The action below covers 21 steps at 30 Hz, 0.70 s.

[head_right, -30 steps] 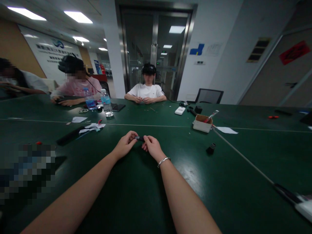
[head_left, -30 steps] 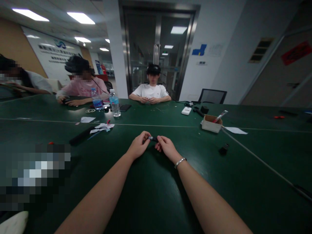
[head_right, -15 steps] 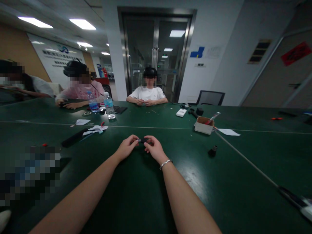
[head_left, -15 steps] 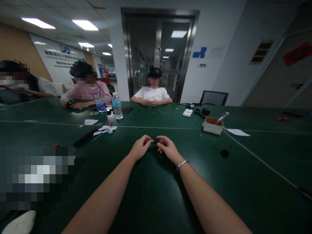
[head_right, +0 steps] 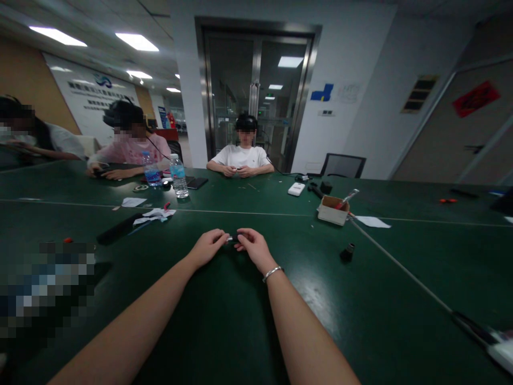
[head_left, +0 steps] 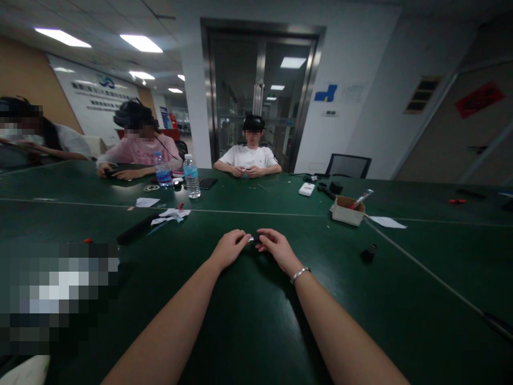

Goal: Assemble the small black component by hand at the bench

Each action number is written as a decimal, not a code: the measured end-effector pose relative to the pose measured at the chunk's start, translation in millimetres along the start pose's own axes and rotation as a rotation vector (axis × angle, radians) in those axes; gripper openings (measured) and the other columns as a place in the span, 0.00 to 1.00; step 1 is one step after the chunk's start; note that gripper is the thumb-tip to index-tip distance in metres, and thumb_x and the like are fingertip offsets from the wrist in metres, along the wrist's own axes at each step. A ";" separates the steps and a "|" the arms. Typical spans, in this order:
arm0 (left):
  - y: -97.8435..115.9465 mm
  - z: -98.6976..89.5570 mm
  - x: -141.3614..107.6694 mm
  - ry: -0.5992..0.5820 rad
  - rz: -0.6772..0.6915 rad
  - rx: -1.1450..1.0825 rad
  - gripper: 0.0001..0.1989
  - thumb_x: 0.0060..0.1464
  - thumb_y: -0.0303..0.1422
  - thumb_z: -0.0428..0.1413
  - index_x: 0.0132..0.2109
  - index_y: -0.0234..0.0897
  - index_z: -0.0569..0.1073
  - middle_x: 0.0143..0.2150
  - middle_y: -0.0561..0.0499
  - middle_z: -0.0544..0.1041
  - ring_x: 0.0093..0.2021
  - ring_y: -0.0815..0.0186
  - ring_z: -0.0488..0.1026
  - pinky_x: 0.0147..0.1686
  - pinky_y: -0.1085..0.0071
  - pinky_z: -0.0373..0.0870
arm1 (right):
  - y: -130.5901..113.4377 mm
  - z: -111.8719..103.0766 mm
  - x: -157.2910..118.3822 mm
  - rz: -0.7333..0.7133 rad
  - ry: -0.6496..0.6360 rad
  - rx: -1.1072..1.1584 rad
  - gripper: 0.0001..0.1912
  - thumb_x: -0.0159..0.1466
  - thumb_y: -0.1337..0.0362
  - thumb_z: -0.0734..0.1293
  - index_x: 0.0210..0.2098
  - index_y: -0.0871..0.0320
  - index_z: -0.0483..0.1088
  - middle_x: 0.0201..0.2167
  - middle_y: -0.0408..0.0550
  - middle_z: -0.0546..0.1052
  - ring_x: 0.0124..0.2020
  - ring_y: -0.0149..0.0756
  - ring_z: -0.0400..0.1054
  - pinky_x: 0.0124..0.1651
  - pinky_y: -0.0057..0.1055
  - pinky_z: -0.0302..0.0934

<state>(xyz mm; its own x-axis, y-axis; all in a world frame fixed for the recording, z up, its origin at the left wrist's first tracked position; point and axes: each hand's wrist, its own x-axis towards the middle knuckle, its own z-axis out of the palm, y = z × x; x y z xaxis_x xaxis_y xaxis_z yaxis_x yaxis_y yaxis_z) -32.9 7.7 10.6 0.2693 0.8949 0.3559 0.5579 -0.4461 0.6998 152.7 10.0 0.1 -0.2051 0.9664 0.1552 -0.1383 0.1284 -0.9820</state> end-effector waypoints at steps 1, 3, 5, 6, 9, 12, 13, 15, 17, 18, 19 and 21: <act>-0.8 0.1 0.3 0.005 0.012 0.016 0.21 0.59 0.46 0.45 0.29 0.37 0.73 0.31 0.50 0.72 0.34 0.65 0.69 0.36 0.70 0.63 | 0.1 -0.3 0.1 -0.001 -0.007 0.011 0.16 0.55 0.63 0.70 0.43 0.59 0.71 0.32 0.47 0.76 0.31 0.32 0.73 0.34 0.29 0.68; -2.5 0.9 1.1 0.015 0.021 0.029 0.23 0.59 0.46 0.44 0.27 0.37 0.73 0.31 0.50 0.71 0.34 0.65 0.69 0.38 0.70 0.62 | 0.5 -0.7 0.4 -0.009 -0.019 0.018 0.17 0.54 0.63 0.71 0.43 0.59 0.72 0.31 0.47 0.76 0.29 0.31 0.73 0.33 0.28 0.67; -3.8 2.0 1.6 0.021 0.015 0.031 0.24 0.60 0.47 0.43 0.26 0.37 0.72 0.31 0.50 0.71 0.34 0.66 0.68 0.38 0.70 0.62 | 0.7 -0.9 0.8 -0.014 -0.030 0.008 0.17 0.52 0.63 0.72 0.41 0.60 0.72 0.30 0.45 0.75 0.26 0.30 0.71 0.29 0.27 0.65; -4.1 2.5 1.7 0.021 0.009 0.033 0.25 0.60 0.47 0.42 0.25 0.36 0.72 0.31 0.50 0.70 0.34 0.66 0.68 0.38 0.70 0.62 | 0.6 -0.9 0.8 -0.015 -0.035 0.004 0.17 0.52 0.64 0.72 0.41 0.60 0.72 0.29 0.45 0.75 0.25 0.29 0.71 0.28 0.27 0.64; -3.7 3.6 1.7 0.022 -0.023 0.037 0.25 0.59 0.48 0.42 0.26 0.37 0.71 0.30 0.50 0.70 0.32 0.66 0.68 0.36 0.70 0.62 | -1.3 -0.5 -0.3 -0.016 -0.051 0.007 0.16 0.51 0.66 0.72 0.39 0.59 0.71 0.30 0.43 0.74 0.26 0.29 0.71 0.29 0.27 0.64; -2.4 3.4 1.6 0.026 -0.053 0.038 0.25 0.59 0.49 0.41 0.26 0.37 0.70 0.30 0.51 0.70 0.32 0.66 0.67 0.35 0.70 0.61 | -4.8 0.4 -3.0 -0.007 -0.080 0.024 0.16 0.50 0.68 0.72 0.39 0.58 0.70 0.32 0.43 0.74 0.30 0.31 0.73 0.34 0.28 0.66; -2.1 3.1 1.5 0.022 -0.059 0.035 0.25 0.59 0.49 0.41 0.26 0.37 0.70 0.30 0.51 0.71 0.31 0.66 0.67 0.35 0.70 0.61 | -5.9 0.7 -3.8 -0.003 -0.090 0.031 0.16 0.50 0.68 0.72 0.39 0.58 0.69 0.32 0.43 0.74 0.31 0.31 0.74 0.37 0.29 0.66; -1.8 2.4 1.4 0.009 -0.079 0.022 0.25 0.59 0.49 0.41 0.27 0.37 0.70 0.29 0.51 0.71 0.31 0.66 0.67 0.34 0.70 0.61 | -7.7 1.2 -5.0 -0.002 -0.100 0.037 0.17 0.49 0.69 0.72 0.38 0.57 0.68 0.32 0.42 0.75 0.34 0.32 0.74 0.42 0.31 0.67; -2.1 2.1 1.4 0.001 -0.109 0.005 0.26 0.59 0.50 0.40 0.27 0.37 0.70 0.28 0.51 0.72 0.30 0.66 0.67 0.34 0.70 0.61 | -8.6 1.6 -5.3 -0.004 -0.102 0.029 0.18 0.48 0.70 0.72 0.38 0.57 0.68 0.32 0.42 0.75 0.36 0.33 0.74 0.45 0.33 0.66; -2.5 2.0 1.3 0.001 -0.123 -0.004 0.26 0.58 0.51 0.40 0.27 0.37 0.70 0.28 0.51 0.72 0.29 0.66 0.67 0.33 0.70 0.61 | -8.7 1.8 -5.3 -0.002 -0.101 0.026 0.18 0.48 0.70 0.72 0.37 0.57 0.68 0.32 0.41 0.75 0.36 0.33 0.74 0.45 0.33 0.66; -3.1 2.2 1.4 0.002 -0.131 -0.013 0.27 0.58 0.51 0.40 0.27 0.37 0.70 0.27 0.51 0.72 0.28 0.66 0.67 0.33 0.70 0.61 | -8.7 2.0 -5.2 0.001 -0.099 0.027 0.18 0.47 0.70 0.72 0.37 0.57 0.68 0.32 0.41 0.75 0.36 0.33 0.74 0.45 0.33 0.66; -4.6 2.8 1.6 0.005 -0.133 -0.032 0.28 0.58 0.52 0.40 0.26 0.36 0.70 0.27 0.51 0.73 0.28 0.66 0.68 0.33 0.70 0.62 | -8.3 2.4 -4.9 0.012 -0.093 0.039 0.18 0.47 0.70 0.72 0.38 0.58 0.68 0.31 0.41 0.75 0.36 0.34 0.74 0.44 0.33 0.67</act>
<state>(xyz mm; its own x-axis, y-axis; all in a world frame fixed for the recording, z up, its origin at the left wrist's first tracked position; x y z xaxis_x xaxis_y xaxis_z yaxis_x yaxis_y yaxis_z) -32.9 11.2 6.2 0.1905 0.9460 0.2622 0.5629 -0.3241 0.7603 152.5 3.7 7.8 -0.2959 0.9426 0.1547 -0.1721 0.1067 -0.9793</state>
